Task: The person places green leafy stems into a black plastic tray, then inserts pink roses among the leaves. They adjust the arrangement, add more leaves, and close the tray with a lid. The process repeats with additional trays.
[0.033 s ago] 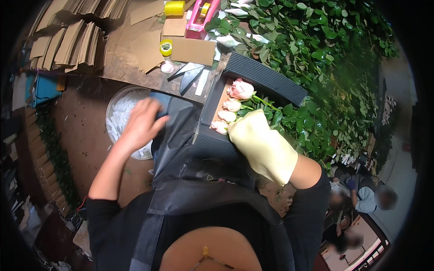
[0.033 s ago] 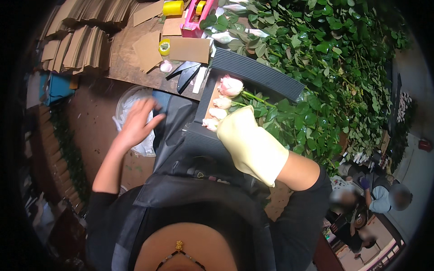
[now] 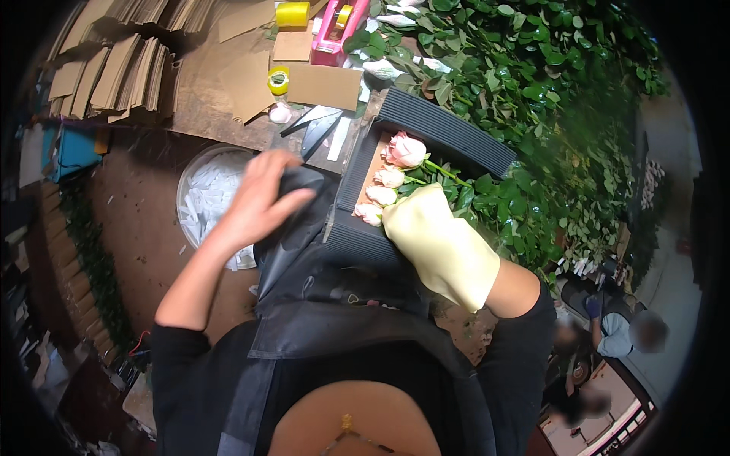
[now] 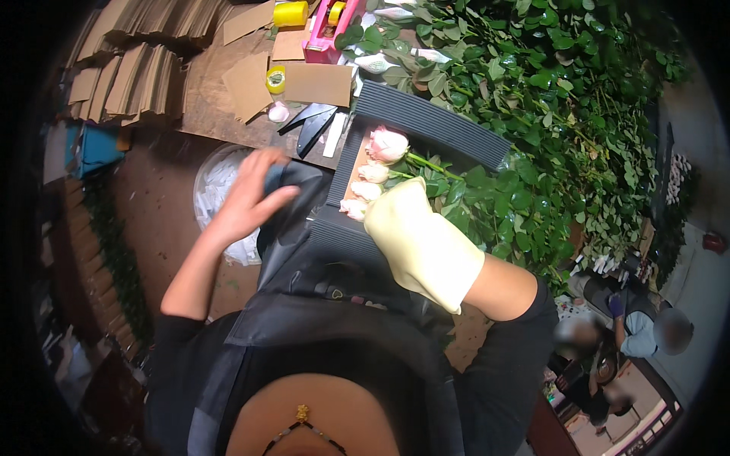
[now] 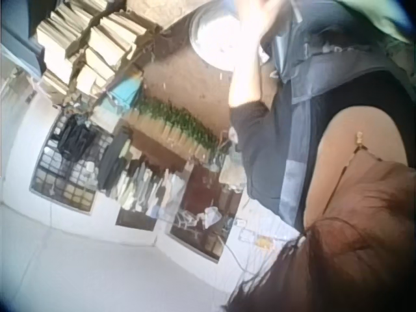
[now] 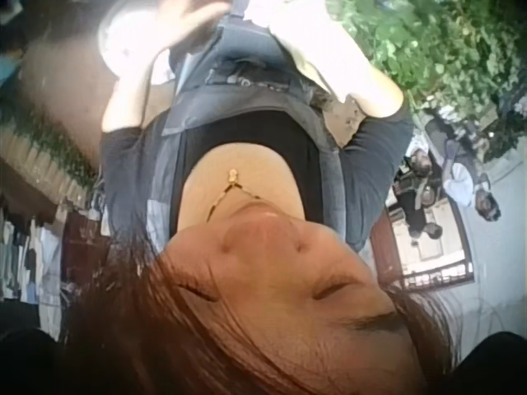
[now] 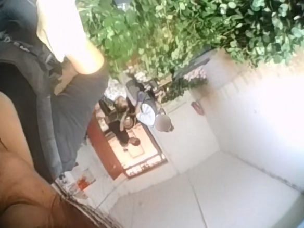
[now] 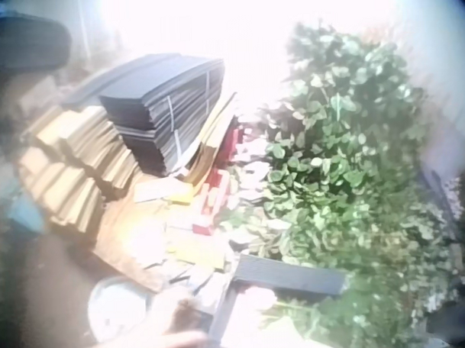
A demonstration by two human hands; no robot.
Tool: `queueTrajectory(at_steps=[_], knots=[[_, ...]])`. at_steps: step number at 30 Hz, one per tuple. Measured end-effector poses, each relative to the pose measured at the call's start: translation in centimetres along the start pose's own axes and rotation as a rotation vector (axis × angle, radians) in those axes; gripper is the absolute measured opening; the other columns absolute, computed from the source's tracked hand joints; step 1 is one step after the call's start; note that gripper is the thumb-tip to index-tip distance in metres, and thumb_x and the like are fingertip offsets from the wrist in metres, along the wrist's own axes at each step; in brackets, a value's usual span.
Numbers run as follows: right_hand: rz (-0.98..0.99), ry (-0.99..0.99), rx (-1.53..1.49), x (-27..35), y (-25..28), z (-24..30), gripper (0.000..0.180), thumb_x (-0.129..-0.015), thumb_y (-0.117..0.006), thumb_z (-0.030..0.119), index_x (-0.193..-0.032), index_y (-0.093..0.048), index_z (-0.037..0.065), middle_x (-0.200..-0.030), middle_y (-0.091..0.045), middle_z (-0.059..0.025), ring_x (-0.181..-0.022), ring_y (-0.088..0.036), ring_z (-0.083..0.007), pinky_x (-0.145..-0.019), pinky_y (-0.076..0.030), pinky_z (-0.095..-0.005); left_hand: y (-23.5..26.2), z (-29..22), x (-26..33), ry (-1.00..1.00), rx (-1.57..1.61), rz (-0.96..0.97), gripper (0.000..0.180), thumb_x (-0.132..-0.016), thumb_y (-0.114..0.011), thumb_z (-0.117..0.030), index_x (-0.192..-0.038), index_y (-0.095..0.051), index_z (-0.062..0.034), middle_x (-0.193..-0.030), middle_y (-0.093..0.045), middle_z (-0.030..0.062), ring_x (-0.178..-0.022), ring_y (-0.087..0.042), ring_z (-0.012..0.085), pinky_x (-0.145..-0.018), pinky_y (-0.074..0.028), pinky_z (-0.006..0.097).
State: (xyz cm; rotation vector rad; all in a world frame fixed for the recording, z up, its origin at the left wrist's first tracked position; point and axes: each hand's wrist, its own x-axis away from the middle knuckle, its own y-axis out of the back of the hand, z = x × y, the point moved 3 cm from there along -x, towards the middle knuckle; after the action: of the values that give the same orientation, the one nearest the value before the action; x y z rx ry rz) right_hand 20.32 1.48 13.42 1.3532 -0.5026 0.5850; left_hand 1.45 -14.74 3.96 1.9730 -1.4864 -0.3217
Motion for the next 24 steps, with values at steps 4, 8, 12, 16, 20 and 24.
queueTrajectory(at_steps=[4,8,12,16,20,24], knots=[[-0.296,-0.052,-0.144,1.6,0.4,-1.1,0.018,-0.072,-0.071,0.002,-0.089,-0.071,0.004,-0.077,-0.067,-0.0125,-0.074,-0.067,-0.0342,-0.073,-0.054,-0.0429,-6.4,-3.4,-5.8,-0.276,0.097,0.253,0.099,-0.073,-0.09,-0.05,-0.145,-0.035,-0.0098,-0.152,-0.027,0.0312,-0.15,-0.023,0.0486,-0.122,-0.027,0.052],[-0.61,-0.322,-0.412,3.7,-1.2,-1.7,0.021,-0.098,-0.066,0.027,-0.112,-0.074,0.014,-0.092,-0.075,-0.0095,-0.08,-0.07,-0.0327,-0.078,-0.056,-0.0433,-6.6,-3.4,-6.3,-0.232,0.085,0.369,0.094,-0.074,-0.09,-0.048,-0.144,-0.037,-0.0148,-0.154,-0.023,0.0349,-0.151,-0.014,0.0556,-0.122,-0.027,0.056],[-0.576,-0.393,-0.34,0.7,-4.2,-1.7,0.014,-0.096,-0.067,0.025,-0.099,-0.071,0.013,-0.082,-0.072,-0.0104,-0.075,-0.069,-0.0314,-0.075,-0.055,-0.0432,-7.2,-3.1,-6.4,-0.263,0.103,0.365,0.094,-0.077,-0.088,-0.049,-0.147,-0.034,-0.0158,-0.152,-0.025,0.0324,-0.15,-0.016,0.0544,-0.122,-0.023,0.057],[-0.549,-0.306,-0.335,0.0,-4.5,-2.3,0.013,-0.092,-0.068,0.021,-0.086,-0.065,0.01,-0.073,-0.068,-0.0108,-0.071,-0.068,-0.0314,-0.068,-0.054,-0.043,-6.8,-3.4,-6.5,-0.255,0.093,0.383,0.096,-0.075,-0.089,-0.048,-0.145,-0.035,-0.0122,-0.154,-0.022,0.0364,-0.151,-0.013,0.0564,-0.122,-0.026,0.057],[-0.469,-0.248,-0.201,-1.1,-5.0,-2.3,0.015,-0.09,-0.068,0.019,-0.083,-0.06,0.01,-0.069,-0.065,-0.0119,-0.066,-0.066,-0.0339,-0.066,-0.053,-0.0449,-7.4,-3.0,-7.7,-0.195,0.239,0.316,0.079,-0.075,-0.088,-0.048,-0.135,-0.049,-0.0135,-0.153,-0.023,0.0366,-0.149,-0.018,0.0568,-0.121,-0.028,0.055],[-0.505,-0.309,-0.322,1.1,-3.6,-2.3,0.015,-0.098,-0.066,0.026,-0.104,-0.07,0.013,-0.078,-0.071,-0.0122,-0.073,-0.07,-0.0334,-0.07,-0.055,-0.0445,-8.0,-3.0,-6.6,-0.193,0.217,0.14,0.069,-0.076,-0.087,-0.044,-0.13,-0.055,-0.015,-0.149,-0.031,0.0349,-0.146,-0.028,0.0546,-0.119,-0.031,0.054]])
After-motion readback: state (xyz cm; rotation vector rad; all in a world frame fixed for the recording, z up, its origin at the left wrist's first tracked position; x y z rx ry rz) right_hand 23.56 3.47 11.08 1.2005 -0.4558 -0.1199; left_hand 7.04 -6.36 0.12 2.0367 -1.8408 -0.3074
